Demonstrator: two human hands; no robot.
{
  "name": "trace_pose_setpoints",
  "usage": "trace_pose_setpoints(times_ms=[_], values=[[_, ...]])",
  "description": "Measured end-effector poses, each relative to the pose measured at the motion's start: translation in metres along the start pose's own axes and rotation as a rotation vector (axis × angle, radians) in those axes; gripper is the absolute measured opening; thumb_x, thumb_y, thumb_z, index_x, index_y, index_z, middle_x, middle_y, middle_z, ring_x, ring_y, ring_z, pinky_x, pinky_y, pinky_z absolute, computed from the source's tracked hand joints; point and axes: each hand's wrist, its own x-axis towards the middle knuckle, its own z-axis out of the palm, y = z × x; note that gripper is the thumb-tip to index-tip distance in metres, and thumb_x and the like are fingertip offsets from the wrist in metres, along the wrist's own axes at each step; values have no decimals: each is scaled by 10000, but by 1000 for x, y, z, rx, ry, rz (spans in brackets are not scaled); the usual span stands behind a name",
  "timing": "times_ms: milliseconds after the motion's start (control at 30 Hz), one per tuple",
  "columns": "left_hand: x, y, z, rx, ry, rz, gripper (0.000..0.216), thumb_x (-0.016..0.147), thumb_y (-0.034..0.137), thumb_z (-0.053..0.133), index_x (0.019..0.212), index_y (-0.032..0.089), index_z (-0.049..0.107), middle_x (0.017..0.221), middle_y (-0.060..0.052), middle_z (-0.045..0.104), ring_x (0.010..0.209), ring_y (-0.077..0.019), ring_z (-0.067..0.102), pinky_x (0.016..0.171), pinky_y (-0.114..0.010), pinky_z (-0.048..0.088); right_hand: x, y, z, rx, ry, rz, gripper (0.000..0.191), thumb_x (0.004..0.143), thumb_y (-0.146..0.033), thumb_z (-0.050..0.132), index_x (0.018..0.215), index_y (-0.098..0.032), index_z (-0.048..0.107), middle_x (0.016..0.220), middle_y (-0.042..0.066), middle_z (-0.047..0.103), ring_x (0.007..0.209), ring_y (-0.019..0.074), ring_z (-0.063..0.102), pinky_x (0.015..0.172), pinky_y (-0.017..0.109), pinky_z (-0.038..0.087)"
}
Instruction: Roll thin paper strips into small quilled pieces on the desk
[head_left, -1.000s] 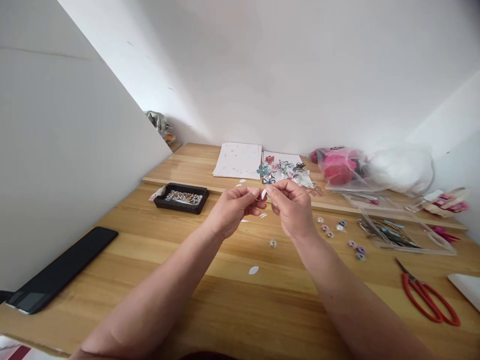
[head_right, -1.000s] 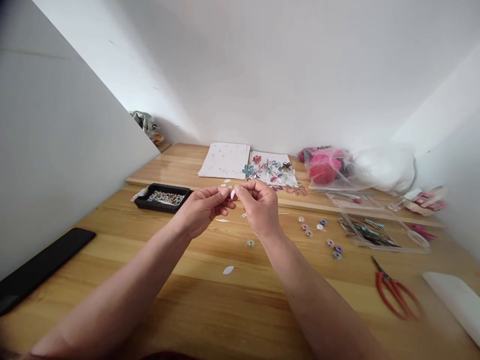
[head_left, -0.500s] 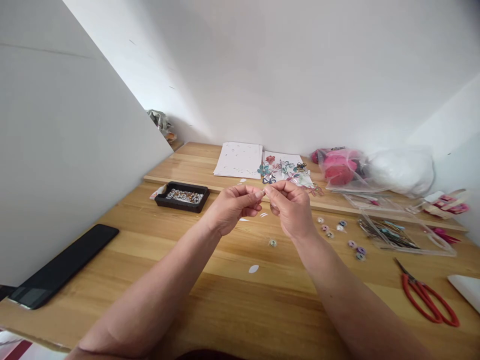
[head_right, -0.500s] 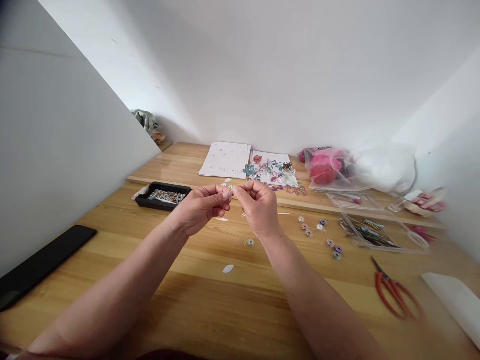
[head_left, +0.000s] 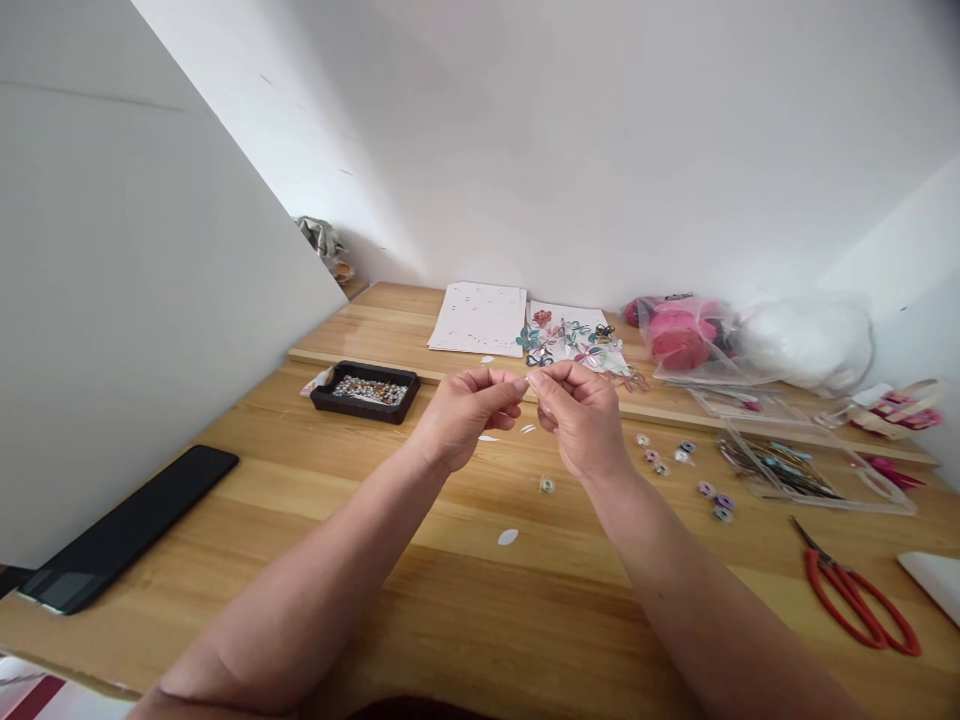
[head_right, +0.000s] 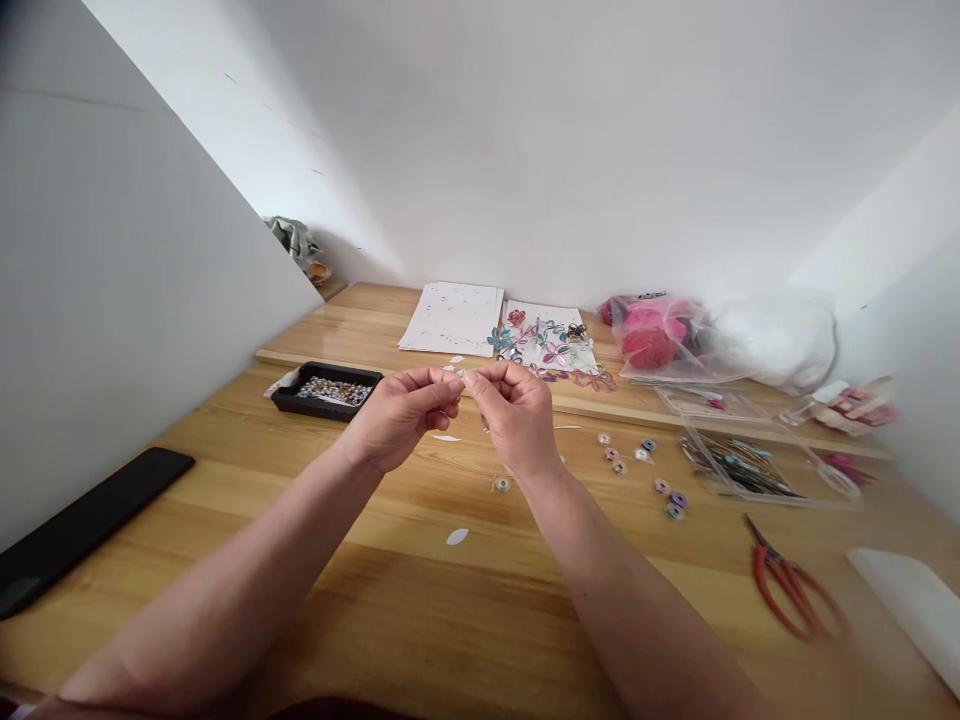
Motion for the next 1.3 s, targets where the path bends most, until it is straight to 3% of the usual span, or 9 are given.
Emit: trace_pose_setpoints(times_ms=[167, 467, 800, 933, 1033, 1167, 1300], values=[[1, -1, -3, 94, 58, 134, 272, 713, 349, 852, 749, 136, 687, 714, 1, 620, 622, -64, 544, 529, -160, 441, -3, -5, 6, 105, -26, 111, 235, 761, -362, 824, 808, -191, 670, 532, -68, 509, 429, 41, 348, 390, 183, 242], [6, 7, -12, 295, 206, 325, 210, 765, 333, 795, 782, 148, 697, 741, -4, 648, 615, -70, 552, 577, -183, 501, -10, 0, 16, 246, -41, 337, 269, 690, -339, 846, 737, -174, 639, 554, -45, 569, 400, 23, 332, 379, 166, 266], [6, 10, -15, 609, 292, 477, 88, 799, 243, 698, 759, 165, 690, 652, 3, 632, 574, -86, 510, 553, -219, 407, -14, 2, 25, 404, -14, 552, 318, 605, -295, 870, 677, -153, 595, 561, -51, 542, 428, 13, 288, 384, 157, 245], [5, 10, -19, 783, 324, 597, 72, 820, 227, 675, 787, 172, 709, 730, -18, 667, 621, -100, 519, 611, -236, 416, -18, 0, 27, 300, -14, 467, 328, 642, -339, 847, 644, -175, 562, 563, -47, 544, 422, 29, 284, 386, 191, 224], [4, 12, -22, 872, 278, 648, 68, 815, 210, 676, 780, 175, 722, 751, -30, 674, 644, -113, 530, 626, -243, 411, -19, -6, 22, 51, -17, 234, 250, 718, -349, 803, 682, -191, 612, 544, -49, 514, 446, 58, 321, 416, 219, 229], [1, 17, -23, 874, 121, 472, 96, 808, 241, 688, 773, 164, 735, 698, -27, 665, 622, -117, 513, 576, -233, 373, -15, -21, 7, -384, -19, -167, 146, 810, -270, 738, 712, -193, 663, 528, -50, 460, 500, 79, 343, 485, 248, 269], [-4, 21, -18, 784, -54, 262, 155, 800, 297, 714, 740, 155, 721, 657, -16, 638, 575, -97, 479, 526, -217, 338, -8, -28, -7, -514, -56, -328, 95, 848, -257, 724, 768, -210, 705, 530, -52, 440, 510, 87, 337, 503, 260, 268]])
